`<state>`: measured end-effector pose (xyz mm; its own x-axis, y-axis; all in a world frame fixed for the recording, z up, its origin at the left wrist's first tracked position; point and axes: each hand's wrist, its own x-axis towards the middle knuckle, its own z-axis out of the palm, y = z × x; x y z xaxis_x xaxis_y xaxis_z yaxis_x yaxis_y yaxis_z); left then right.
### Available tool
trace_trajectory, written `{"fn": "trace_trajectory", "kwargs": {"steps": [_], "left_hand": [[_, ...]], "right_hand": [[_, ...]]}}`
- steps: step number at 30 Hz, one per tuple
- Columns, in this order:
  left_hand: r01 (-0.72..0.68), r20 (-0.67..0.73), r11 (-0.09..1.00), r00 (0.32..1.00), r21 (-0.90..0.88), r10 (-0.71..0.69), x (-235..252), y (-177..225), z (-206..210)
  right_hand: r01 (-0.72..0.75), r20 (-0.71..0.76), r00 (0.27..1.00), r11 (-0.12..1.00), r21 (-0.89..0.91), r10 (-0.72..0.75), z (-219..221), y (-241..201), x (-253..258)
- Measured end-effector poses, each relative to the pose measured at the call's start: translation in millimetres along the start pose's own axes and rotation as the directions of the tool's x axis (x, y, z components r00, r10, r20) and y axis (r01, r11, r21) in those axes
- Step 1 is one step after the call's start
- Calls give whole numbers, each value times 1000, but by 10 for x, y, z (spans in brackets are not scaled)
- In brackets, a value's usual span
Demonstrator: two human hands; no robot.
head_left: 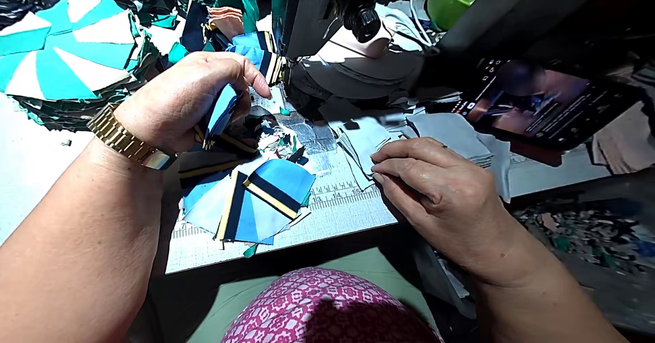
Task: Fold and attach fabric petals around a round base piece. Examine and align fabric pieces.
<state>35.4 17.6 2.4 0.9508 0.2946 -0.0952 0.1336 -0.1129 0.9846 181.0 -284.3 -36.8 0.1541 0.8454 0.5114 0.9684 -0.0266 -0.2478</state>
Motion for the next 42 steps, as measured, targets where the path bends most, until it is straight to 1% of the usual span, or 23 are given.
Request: {"fn": "trace_trajectory", "kwargs": {"steps": [5, 8, 10, 12, 16, 19, 21, 24, 26, 28, 30, 32, 34, 36, 39, 42], "left_hand": [[-2, -5, 999, 1000, 41, 2, -4, 15, 15], [-76, 13, 994, 997, 81, 75, -12, 15, 15], [-134, 19, 986, 991, 99, 133, -14, 5, 21], [-190, 20, 971, 982, 145, 189, -23, 7, 37], [-269, 48, 946, 963, 182, 265, -26, -2, 83], [-323, 98, 926, 946, 197, 309, -33, -11, 156], [-336, 164, 917, 938, 214, 306, -46, 9, 215], [-382, 280, 911, 902, 158, 330, -69, 26, 280], [-404, 328, 904, 881, 143, 341, -69, 27, 259], [-406, 385, 896, 867, 180, 316, -71, 44, 172], [-373, 411, 900, 874, 224, 260, -93, 73, 63], [-353, 432, 895, 876, 271, 215, -117, 98, -25], [-371, 472, 869, 861, 327, 190, -116, 96, -82], [-364, 501, 842, 855, 399, 133, -111, 86, -97], [-308, 497, 835, 866, 456, 48, -113, 71, -70], [-202, 432, 811, 899, 548, -68, -126, 91, -25]], "right_hand": [[-19, -4, 1000, 1000, -5, 19, 13, -5, 23], [-77, -2, 997, 997, -1, 77, -7, 31, 75], [-127, -26, 992, 992, -7, 127, -22, 71, 148], [-158, -54, 986, 987, 25, 159, -38, 124, 240], [-157, -96, 979, 968, 193, 178, -112, 99, 459], [-121, -138, 971, 897, 425, 196, -147, -34, 623], [-77, -152, 971, 845, 529, 184, -133, -137, 712], [-20, -167, 973, 782, 623, 158, -68, -300, 796], [-12, -166, 973, 753, 658, 161, -26, -369, 808], [-26, -167, 967, 723, 690, 194, 28, -398, 775], [-62, -169, 951, 693, 718, 261, 108, -418, 709], [-147, -140, 930, 693, 706, 340, 190, -465, 620], [-237, -98, 908, 694, 680, 407, 266, -533, 538], [-285, -70, 901, 706, 649, 428, 336, -583, 474], [-268, -93, 925, 805, 529, 369, 449, -571, 415], [-222, -106, 959, 929, 297, 263, 535, -532, 408]]}}
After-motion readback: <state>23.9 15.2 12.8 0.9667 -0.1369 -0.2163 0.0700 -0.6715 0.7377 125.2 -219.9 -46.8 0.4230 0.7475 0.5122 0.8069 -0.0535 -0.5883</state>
